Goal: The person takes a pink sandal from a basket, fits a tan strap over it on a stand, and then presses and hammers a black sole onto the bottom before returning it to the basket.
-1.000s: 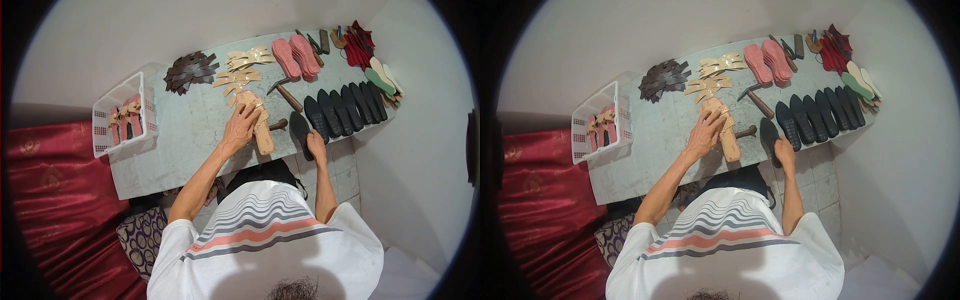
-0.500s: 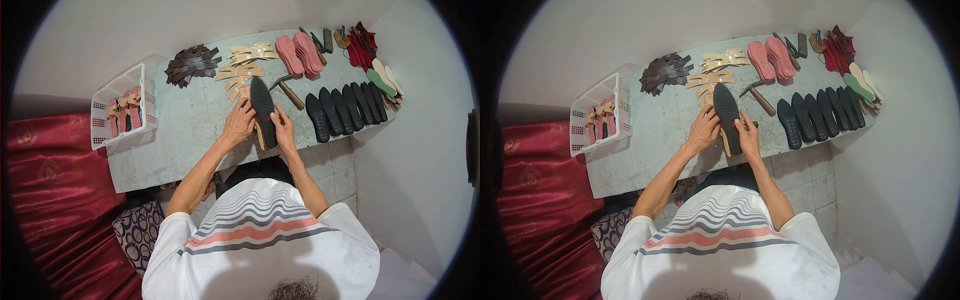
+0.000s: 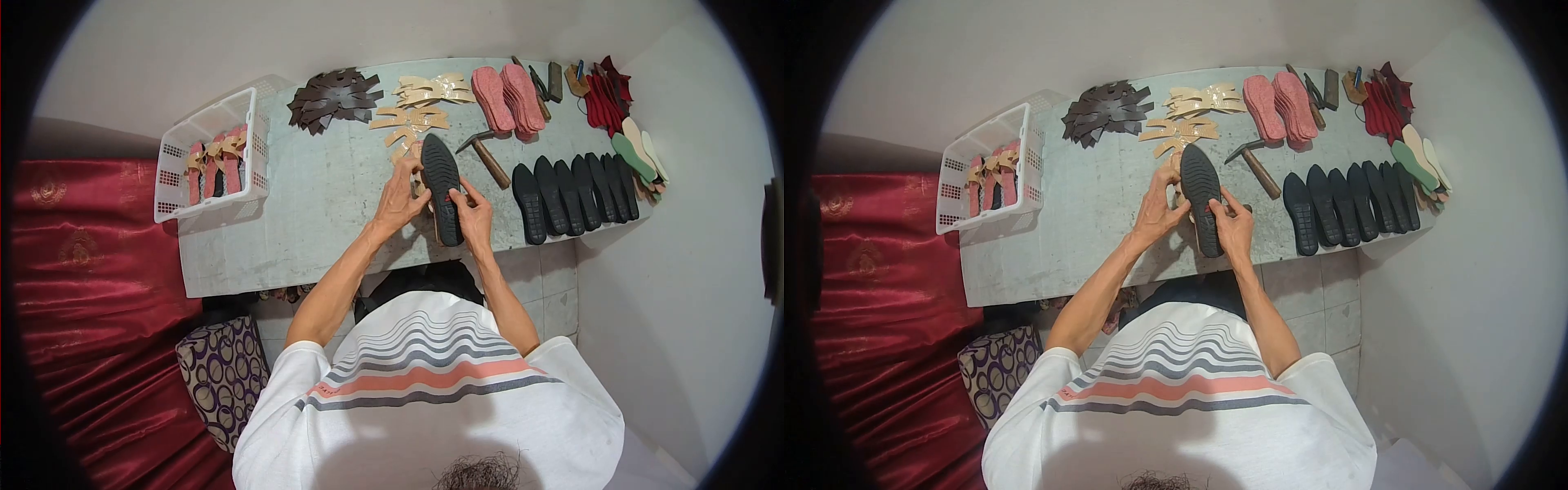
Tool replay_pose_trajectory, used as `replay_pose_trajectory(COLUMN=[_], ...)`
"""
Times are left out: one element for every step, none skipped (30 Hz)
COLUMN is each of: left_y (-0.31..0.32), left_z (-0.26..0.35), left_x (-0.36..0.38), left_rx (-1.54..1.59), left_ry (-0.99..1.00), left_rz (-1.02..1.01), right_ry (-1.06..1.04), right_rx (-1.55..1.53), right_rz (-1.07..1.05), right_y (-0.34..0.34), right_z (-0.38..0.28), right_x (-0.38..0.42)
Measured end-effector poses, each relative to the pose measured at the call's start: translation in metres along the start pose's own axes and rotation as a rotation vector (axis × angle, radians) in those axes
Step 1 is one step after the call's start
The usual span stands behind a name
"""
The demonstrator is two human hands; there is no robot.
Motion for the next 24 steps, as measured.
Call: replay_pose_trajectory(left_y=[0.000, 0.001, -0.001, -0.002, -0.003, -0.003, -0.004, -0.006, -0.006, -0.006, -0.008, -0.010, -0.012, -0.014, -0.016, -0.017, -0.018, -0.018, -0.017, -0.017, -0.018, -0.019, -0.020, -0.022], left_z=[0.002, -0.001, -0.001, -0.001, 0.000, 0.000, 0.001, 0.001, 0.000, -0.001, -0.003, -0.002, -0.001, 0.000, 0.000, -0.001, 0.000, -0.001, -0.001, -0.002, -0.004, -0.006, -0.007, -0.006], left_x=[0.001, 0.001, 0.001, 0.001, 0.001, 0.001, 0.001, 0.000, -0.001, -0.001, -0.001, -0.003, -0.003, -0.004, -0.006, -0.006, -0.006, -0.007, -0.008, -0.009, -0.010, -0.012, -0.014, -0.016], left_rx=[-0.007, -0.004, -0.037, -0.070, -0.070, -0.069, -0.070, -0.073, -0.076, -0.077, -0.079, -0.069, -0.059, -0.060, -0.051, -0.041, -0.044, -0.059, -0.072, -0.073, -0.101, -0.130, -0.132, -0.146], left_ry=[0.099, 0.100, 0.075, 0.051, 0.052, 0.052, 0.054, 0.056, 0.064, 0.071, 0.072, 0.078, 0.083, 0.085, 0.066, 0.047, 0.048, 0.054, 0.060, 0.064, 0.037, 0.012, 0.016, -0.012], left_rz=[0.092, 0.087, 0.034, -0.017, -0.020, -0.035, -0.049, -0.049, -0.045, -0.043, -0.044, -0.067, -0.091, -0.092, -0.108, -0.125, -0.124, -0.103, -0.085, -0.090, -0.098, -0.105, -0.107, -0.118], right_ry=[-0.023, -0.044, -0.042, -0.039, -0.037, -0.037, -0.035, -0.034, -0.035, -0.033, -0.030, -0.030, -0.047, -0.066, -0.068, -0.074, -0.080, -0.083, -0.085, -0.084, -0.084, -0.082, -0.079, -0.080], right_rx=[0.016, 0.033, 0.034, 0.063, 0.092, 0.091, 0.092, 0.092, 0.089, 0.104, 0.118, 0.116, 0.131, 0.147, 0.145, 0.155, 0.164, 0.161, 0.161, 0.161, 0.159, 0.193, 0.227, 0.225], right_rz=[-0.008, -0.015, -0.011, -0.020, -0.030, -0.029, -0.034, -0.040, -0.039, -0.043, -0.046, -0.044, -0.041, -0.040, -0.041, -0.035, -0.028, -0.025, -0.038, -0.050, -0.044, -0.056, -0.068, -0.064], right_y=[0.000, -0.001, -0.001, 0.000, 0.001, 0.000, -0.001, -0.001, -0.001, -0.002, -0.003, -0.003, -0.002, -0.002, -0.002, -0.002, -0.001, -0.001, -0.001, -0.002, -0.003, -0.003, -0.003, -0.002], right_z=[-0.001, -0.002, -0.004, -0.006, -0.008, -0.005, -0.002, 0.001, -0.003, -0.005, -0.008, -0.007, -0.006, -0.006, -0.007, -0.008, -0.009, -0.010, -0.011, -0.011, -0.015, -0.019, -0.022, -0.020], right_x=[0.000, 0.001, 0.002, 0.001, 0.001, 0.000, -0.001, -0.003, -0.003, -0.002, -0.001, -0.002, -0.002, -0.003, -0.003, -0.003, -0.002, -0.003, -0.003, -0.002, -0.001, -0.001, -0.001, 0.000])
Point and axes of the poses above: each hand's wrist, its own x-axis away from the middle knuckle, its own y-axis out of the palm, z = x × y, the point moved 3 cm from there along -x, towards the middle knuckle, and after that the axes turned 11 degrees about -y, right-handed, at the moved point
